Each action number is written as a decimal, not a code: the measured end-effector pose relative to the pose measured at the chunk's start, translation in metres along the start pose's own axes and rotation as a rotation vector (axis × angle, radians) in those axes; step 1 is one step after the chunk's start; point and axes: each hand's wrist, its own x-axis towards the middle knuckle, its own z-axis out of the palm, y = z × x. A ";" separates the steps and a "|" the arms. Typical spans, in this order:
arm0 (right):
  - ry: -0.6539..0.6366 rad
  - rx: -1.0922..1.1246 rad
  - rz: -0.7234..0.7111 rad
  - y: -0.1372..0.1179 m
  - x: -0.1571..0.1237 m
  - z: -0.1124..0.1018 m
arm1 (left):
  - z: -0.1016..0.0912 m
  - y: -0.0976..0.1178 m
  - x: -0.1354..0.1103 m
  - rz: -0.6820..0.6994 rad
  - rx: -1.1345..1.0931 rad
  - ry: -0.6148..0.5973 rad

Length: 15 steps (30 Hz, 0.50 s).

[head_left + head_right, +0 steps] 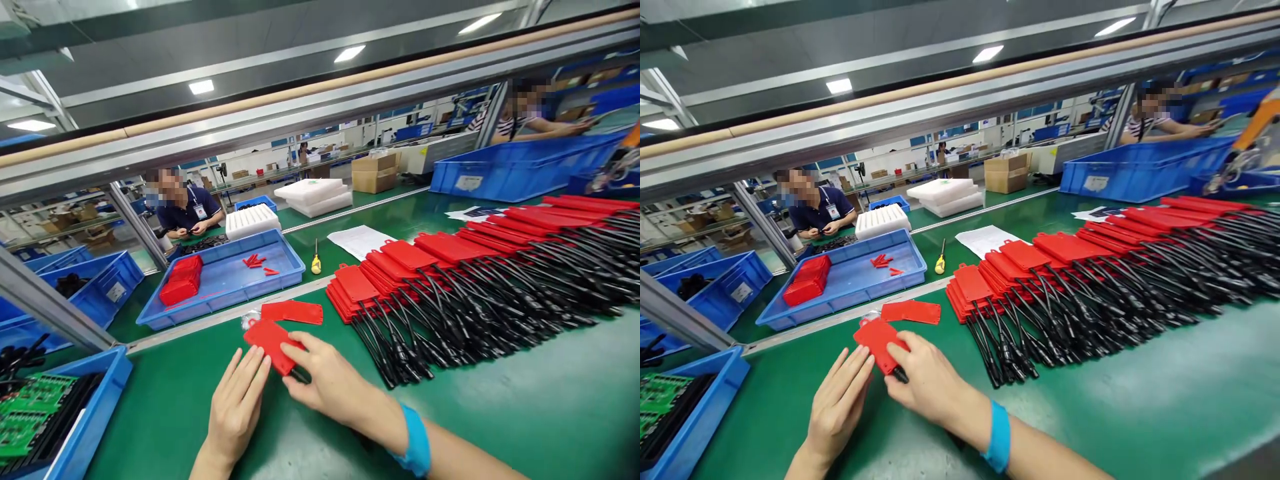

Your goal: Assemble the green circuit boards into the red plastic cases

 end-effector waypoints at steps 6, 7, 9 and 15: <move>0.093 -0.558 0.242 0.078 0.014 -0.059 | 0.001 0.004 0.003 0.009 0.021 -0.003; 0.096 -0.600 0.282 0.090 0.014 -0.068 | 0.002 0.005 0.003 0.012 0.015 -0.004; 0.089 -0.663 0.346 0.108 0.014 -0.079 | 0.004 0.007 0.004 0.013 0.004 -0.008; 0.038 -0.782 0.423 0.124 0.008 -0.078 | 0.008 0.005 0.001 -0.023 -0.012 -0.028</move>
